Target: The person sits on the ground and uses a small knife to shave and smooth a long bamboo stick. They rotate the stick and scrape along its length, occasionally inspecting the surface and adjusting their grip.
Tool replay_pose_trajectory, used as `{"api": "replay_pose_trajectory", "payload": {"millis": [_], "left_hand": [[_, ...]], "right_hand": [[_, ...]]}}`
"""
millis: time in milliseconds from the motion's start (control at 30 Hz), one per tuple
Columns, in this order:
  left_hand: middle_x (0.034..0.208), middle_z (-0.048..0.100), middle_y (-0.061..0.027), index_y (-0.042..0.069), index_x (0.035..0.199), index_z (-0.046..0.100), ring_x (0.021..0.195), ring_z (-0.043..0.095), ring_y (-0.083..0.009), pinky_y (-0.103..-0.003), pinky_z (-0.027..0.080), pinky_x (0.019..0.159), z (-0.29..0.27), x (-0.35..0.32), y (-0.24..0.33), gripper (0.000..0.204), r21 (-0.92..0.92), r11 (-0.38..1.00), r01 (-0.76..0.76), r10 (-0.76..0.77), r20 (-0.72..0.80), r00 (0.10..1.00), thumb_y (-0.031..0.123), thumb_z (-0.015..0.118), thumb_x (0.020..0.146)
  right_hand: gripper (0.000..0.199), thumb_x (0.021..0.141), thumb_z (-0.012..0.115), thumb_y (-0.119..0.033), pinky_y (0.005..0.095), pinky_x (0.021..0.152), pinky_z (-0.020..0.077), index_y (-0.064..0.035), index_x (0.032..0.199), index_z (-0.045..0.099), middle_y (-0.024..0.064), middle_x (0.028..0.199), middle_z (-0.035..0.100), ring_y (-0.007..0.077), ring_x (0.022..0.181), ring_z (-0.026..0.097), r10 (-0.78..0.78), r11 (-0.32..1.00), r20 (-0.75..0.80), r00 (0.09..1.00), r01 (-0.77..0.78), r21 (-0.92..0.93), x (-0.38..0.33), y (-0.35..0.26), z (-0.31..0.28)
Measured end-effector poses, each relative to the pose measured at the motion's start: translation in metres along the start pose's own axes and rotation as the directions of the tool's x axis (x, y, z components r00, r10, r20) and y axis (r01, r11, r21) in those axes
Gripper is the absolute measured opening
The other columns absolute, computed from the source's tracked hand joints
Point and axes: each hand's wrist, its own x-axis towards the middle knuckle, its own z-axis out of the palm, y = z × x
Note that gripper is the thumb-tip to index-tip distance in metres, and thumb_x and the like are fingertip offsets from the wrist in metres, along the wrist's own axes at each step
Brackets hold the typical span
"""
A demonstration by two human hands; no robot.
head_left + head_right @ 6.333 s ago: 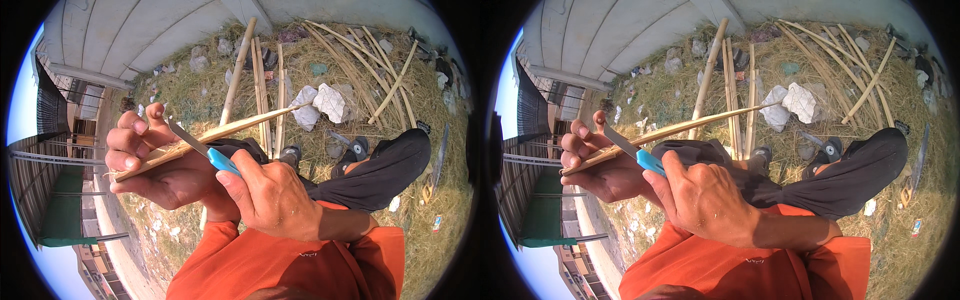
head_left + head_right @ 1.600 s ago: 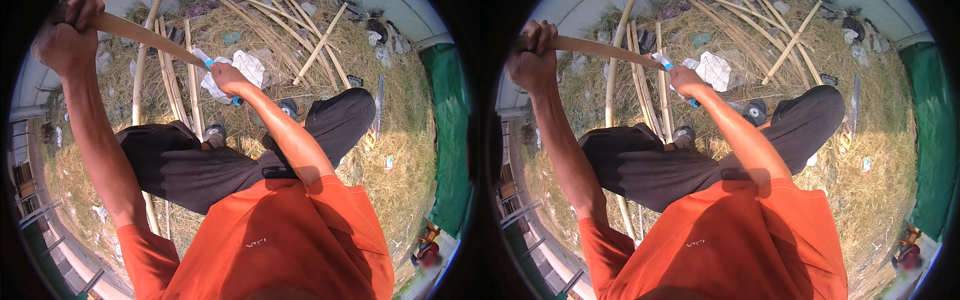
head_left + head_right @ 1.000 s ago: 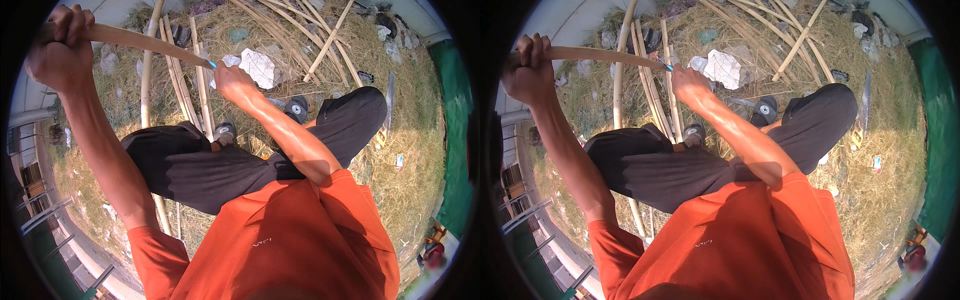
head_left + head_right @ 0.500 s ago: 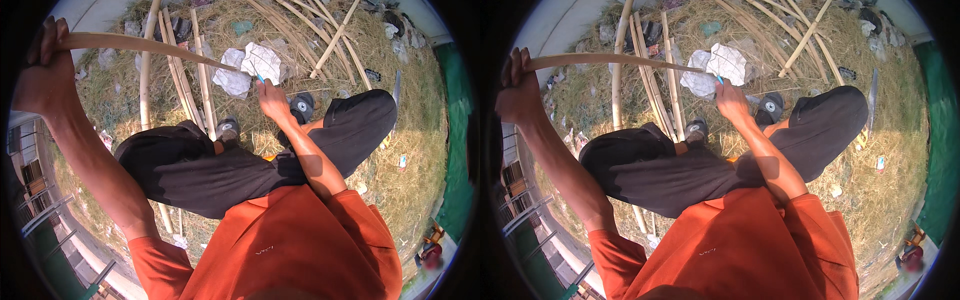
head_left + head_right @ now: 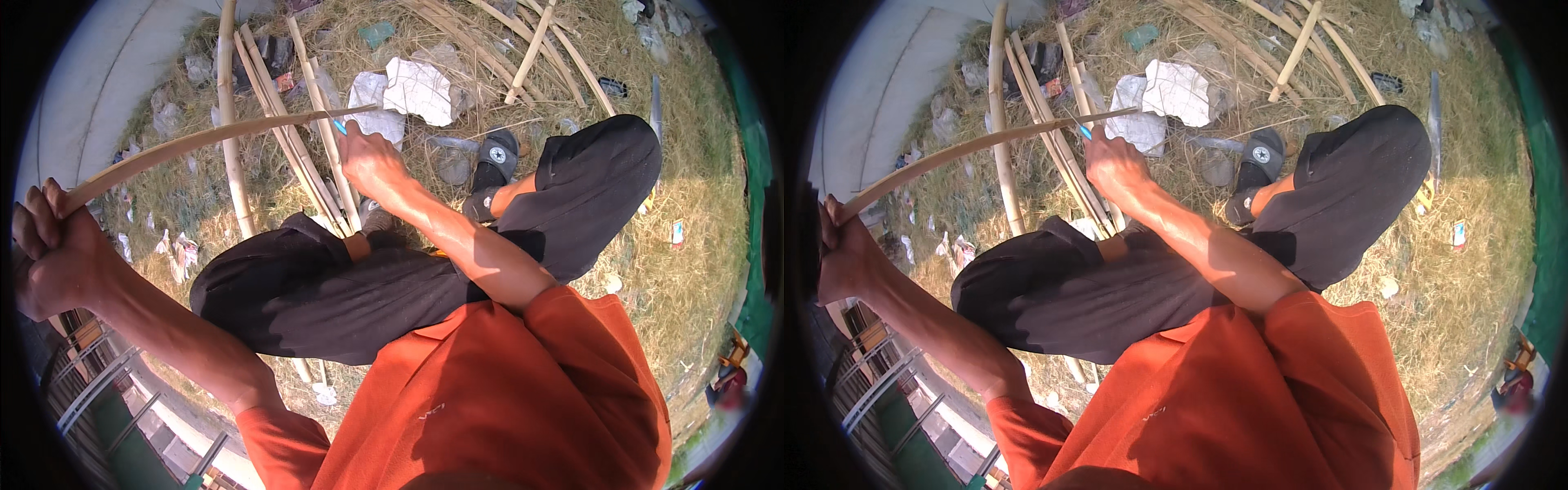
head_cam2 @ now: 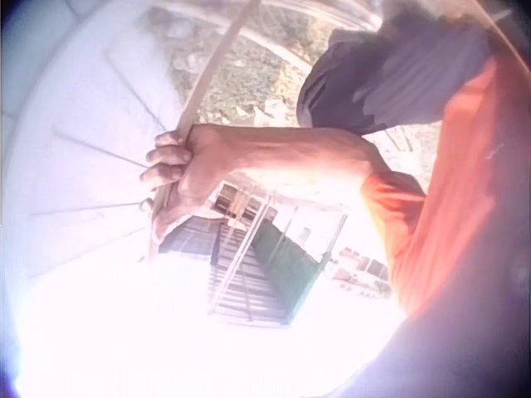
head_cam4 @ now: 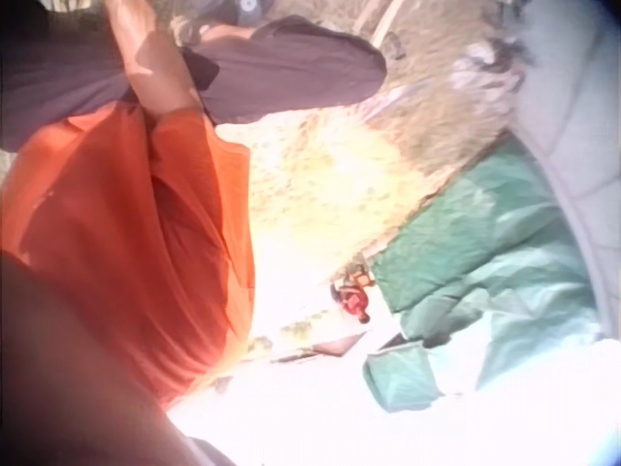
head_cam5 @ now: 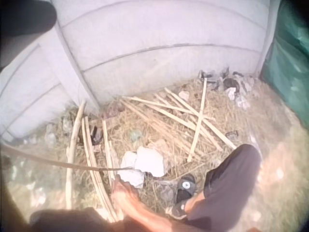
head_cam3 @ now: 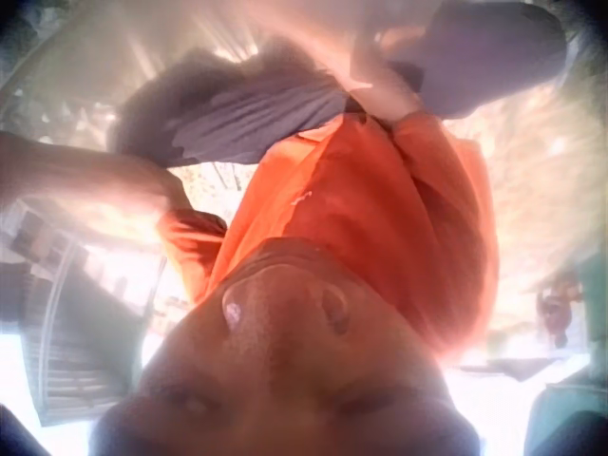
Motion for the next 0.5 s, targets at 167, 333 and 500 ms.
{"api": "replay_pose_trajectory", "payload": {"millis": [167, 333, 500], "left_hand": [[0.066, 0.045, -0.0169, -0.007, 0.078, 0.057, 0.053, 0.036, -0.0221, -0.036, 0.037, 0.057, -0.024, -0.003, 0.007, 0.039, 0.032, 0.999, -0.014, 0.017, -0.125, 0.992, 0.03, 0.049, 0.07], [0.061, 0.038, -0.0115, -0.001, 0.071, 0.049, 0.052, 0.032, -0.0197, -0.034, 0.034, 0.056, -0.003, -0.006, 0.004, 0.028, 0.092, 0.994, -0.06, 0.072, -0.135, 0.988, 0.027, 0.044, 0.07], [0.057, 0.021, -0.0026, 0.014, 0.06, 0.023, 0.05, 0.023, -0.0164, -0.034, 0.031, 0.055, 0.007, -0.009, 0.005, 0.02, 0.216, 0.976, -0.02, 0.073, -0.241, 0.968, 0.023, 0.039, 0.069]], "right_hand": [[0.032, 0.097, 0.04, -0.026, 0.0554, 0.062, 0.0471, 0.0026, 0.112, 0.047, 0.0296, 0.074, 0.061, 0.048, 0.071, 0.061, 0.102, 0.994, 0.119, 0.988, -0.107, 0.033, 0.016, 0.011, -0.01], [0.038, 0.098, 0.037, -0.029, 0.0554, 0.069, 0.0474, 0.001, 0.12, 0.044, 0.0298, 0.08, 0.062, 0.0479, 0.078, 0.061, 0.203, 0.977, 0.185, 0.961, -0.213, 0.032, 0.021, 0.008, 0.001], [0.038, 0.099, 0.037, -0.029, 0.0541, 0.072, 0.0491, 0.0016, 0.12, 0.045, 0.0288, 0.077, 0.062, 0.0474, 0.08, 0.062, 0.174, 0.981, 0.252, 0.952, -0.189, 0.037, 0.02, 0.007, -0.009]]}}
